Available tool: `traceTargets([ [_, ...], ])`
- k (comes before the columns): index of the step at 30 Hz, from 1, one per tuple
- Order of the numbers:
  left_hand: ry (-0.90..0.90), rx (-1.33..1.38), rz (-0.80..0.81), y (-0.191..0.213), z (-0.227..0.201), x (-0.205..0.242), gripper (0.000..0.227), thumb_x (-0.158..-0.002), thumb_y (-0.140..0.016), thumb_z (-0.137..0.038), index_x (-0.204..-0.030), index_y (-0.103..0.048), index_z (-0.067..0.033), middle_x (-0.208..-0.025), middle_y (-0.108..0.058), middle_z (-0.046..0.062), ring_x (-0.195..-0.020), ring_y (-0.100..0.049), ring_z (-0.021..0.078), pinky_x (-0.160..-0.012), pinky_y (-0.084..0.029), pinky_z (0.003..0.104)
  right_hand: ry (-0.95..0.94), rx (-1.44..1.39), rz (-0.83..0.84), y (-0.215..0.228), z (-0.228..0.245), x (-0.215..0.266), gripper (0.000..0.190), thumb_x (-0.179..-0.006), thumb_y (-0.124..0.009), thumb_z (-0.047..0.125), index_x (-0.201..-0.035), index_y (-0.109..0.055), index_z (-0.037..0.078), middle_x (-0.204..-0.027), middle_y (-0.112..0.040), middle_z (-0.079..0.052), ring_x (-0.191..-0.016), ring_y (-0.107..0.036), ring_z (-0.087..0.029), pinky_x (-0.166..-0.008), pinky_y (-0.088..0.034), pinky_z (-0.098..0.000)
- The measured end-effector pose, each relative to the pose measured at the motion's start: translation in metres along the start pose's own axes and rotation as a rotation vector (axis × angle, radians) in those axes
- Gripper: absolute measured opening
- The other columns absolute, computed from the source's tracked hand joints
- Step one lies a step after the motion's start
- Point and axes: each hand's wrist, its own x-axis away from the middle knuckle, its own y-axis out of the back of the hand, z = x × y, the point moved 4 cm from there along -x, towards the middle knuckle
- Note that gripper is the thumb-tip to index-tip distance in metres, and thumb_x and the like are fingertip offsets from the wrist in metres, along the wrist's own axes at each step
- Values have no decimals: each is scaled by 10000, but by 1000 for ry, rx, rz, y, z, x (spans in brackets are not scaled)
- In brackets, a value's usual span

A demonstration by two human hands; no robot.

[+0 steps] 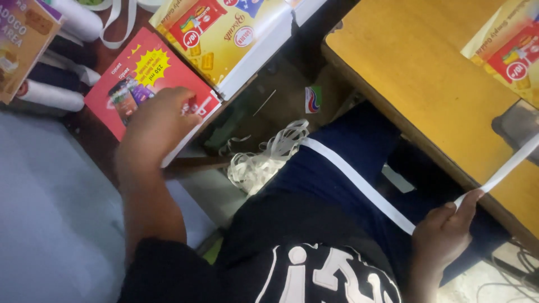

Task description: The person uses a sewing machine to stitch a white strip of material along the edge of several small product boxes. They place each box under the needle, guide it through, and remove it after sewing, repeating the process for multiple boxes.

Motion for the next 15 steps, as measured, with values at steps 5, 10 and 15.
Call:
traceTargets([
  [5, -85, -48, -294, 21, 38, -13, 282, -1141, -478, -272, -1063, -709, -131, -952, -704, 276, -839, -618, 511, -713, -427, 626, 92, 30, -26, 7, 11, -2, 517, -1185, -488, 6, -1688, -527, -106, -1156, -783, -366, -714, -681, -516, -563, -485, -529],
  [10, -293, -201, -1198, 61, 15, -7, 211, -1221, -661, -153, -1073, -742, -27, -939, -782, 189, -810, -729, 393, -657, -513, 521, -7, 42, 26, 1, 4, -5, 530, -1163, -486, 80, -1677, -515, -47, -1339, -686, -282, -806, -707, -537, -584, -499, -562],
  [15, -626, -145, -1421, 44, -167, 3, 206, -1103, -835, -100, -982, -680, -40, -903, -688, 191, -793, -660, 421, -654, -464, 526, -148, 58, 36, 2, -7, -6, 540, -1119, -513, 162, -1653, -520, 82, -1334, -728, -178, -760, -694, -500, -582, -485, -563],
])
